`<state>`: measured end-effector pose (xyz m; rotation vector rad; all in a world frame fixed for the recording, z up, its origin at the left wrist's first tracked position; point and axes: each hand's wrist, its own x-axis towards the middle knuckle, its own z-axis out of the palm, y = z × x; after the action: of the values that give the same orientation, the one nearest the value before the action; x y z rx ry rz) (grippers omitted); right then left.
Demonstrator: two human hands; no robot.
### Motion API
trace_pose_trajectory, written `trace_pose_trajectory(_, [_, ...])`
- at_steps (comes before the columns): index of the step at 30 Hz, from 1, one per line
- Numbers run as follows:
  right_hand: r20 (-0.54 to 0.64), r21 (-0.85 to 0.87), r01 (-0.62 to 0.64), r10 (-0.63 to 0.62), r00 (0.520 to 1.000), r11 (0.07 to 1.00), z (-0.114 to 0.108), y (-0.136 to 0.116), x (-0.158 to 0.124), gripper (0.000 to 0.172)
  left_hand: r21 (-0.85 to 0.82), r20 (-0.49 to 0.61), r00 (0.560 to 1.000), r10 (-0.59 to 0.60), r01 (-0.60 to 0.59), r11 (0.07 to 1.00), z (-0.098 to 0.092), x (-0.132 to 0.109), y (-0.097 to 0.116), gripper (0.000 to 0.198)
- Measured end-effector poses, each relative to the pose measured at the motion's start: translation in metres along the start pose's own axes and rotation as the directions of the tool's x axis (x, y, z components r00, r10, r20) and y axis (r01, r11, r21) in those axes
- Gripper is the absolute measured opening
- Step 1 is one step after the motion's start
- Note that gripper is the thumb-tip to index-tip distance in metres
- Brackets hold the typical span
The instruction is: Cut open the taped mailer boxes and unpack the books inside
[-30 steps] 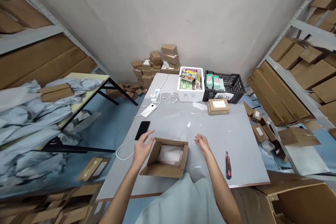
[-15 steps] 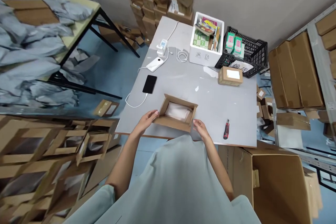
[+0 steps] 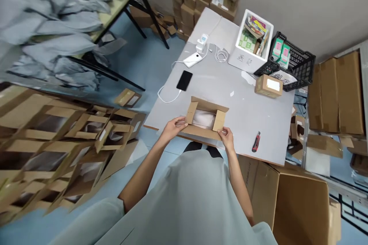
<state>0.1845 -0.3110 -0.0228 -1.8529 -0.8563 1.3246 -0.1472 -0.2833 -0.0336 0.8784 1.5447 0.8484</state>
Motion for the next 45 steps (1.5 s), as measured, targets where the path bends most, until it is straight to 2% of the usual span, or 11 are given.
trace_pose_trajectory(7, [0.223, -0.084, 0.152, -0.13, 0.966, 0.985, 0.022, -0.004, -0.019, 0.064, 0.127, -0.233, 0.967, 0.104, -0.076, 0.989, -0.034, -0.08, -0.018, 0.039])
trace_pose_trajectory(9, [0.299, -0.102, 0.209, -0.17, 0.939, 0.973, 0.031, 0.002, -0.026, 0.063, 0.158, -0.324, 0.94, 0.105, -0.056, 0.986, -0.042, -0.113, -0.03, 0.037])
trace_pose_trajectory(12, [0.425, -0.106, 0.299, -0.228, 0.876, 0.948, 0.052, 0.018, -0.041, 0.061, 0.209, -0.472, 0.877, 0.087, 0.015, 0.978, -0.052, -0.177, -0.056, 0.036])
trace_pose_trajectory(16, [0.6, -0.106, 0.361, -0.23, 0.767, 0.927, 0.093, 0.044, -0.078, 0.066, 0.114, -0.659, 0.752, -0.012, 0.115, 0.987, -0.058, -0.276, -0.102, 0.036])
trace_pose_trajectory(19, [0.717, -0.099, 0.393, -0.208, 0.666, 0.914, 0.123, 0.062, -0.121, 0.063, -0.015, -0.762, 0.641, -0.088, 0.119, 0.993, -0.06, -0.347, -0.139, 0.039])
trace_pose_trajectory(22, [0.803, -0.086, 0.429, -0.192, 0.564, 0.899, 0.145, 0.075, -0.167, 0.058, -0.116, -0.834, 0.531, -0.15, 0.097, 0.989, -0.06, -0.405, -0.175, 0.041])
trace_pose_trajectory(27, [0.887, -0.087, 0.496, -0.159, 0.433, 0.864, 0.179, 0.093, -0.238, 0.055, -0.205, -0.91, 0.358, -0.207, 0.045, 0.978, -0.067, -0.472, -0.225, 0.043])
trace_pose_trajectory(32, [0.938, -0.094, 0.578, -0.123, 0.324, 0.81, 0.233, 0.12, -0.311, 0.053, -0.254, -0.947, 0.207, -0.247, -0.004, 0.967, -0.1, -0.532, -0.277, 0.048])
trace_pose_trajectory(34, [0.949, -0.109, 0.613, -0.102, 0.3, 0.783, 0.26, 0.134, -0.343, 0.054, -0.296, -0.941, 0.176, -0.29, -0.011, 0.955, -0.119, -0.561, -0.301, 0.051])
trace_pose_trajectory(40, [0.974, -0.123, 0.639, -0.031, 0.225, 0.759, 0.338, 0.187, -0.44, 0.055, -0.383, -0.916, 0.133, -0.377, -0.017, 0.924, -0.176, -0.654, -0.368, 0.049])
trace_pose_trajectory(45, [0.972, -0.178, 0.64, 0.034, 0.231, 0.748, 0.387, 0.223, -0.504, 0.056, -0.44, -0.893, 0.11, -0.437, -0.003, 0.898, -0.223, -0.703, -0.408, 0.046])
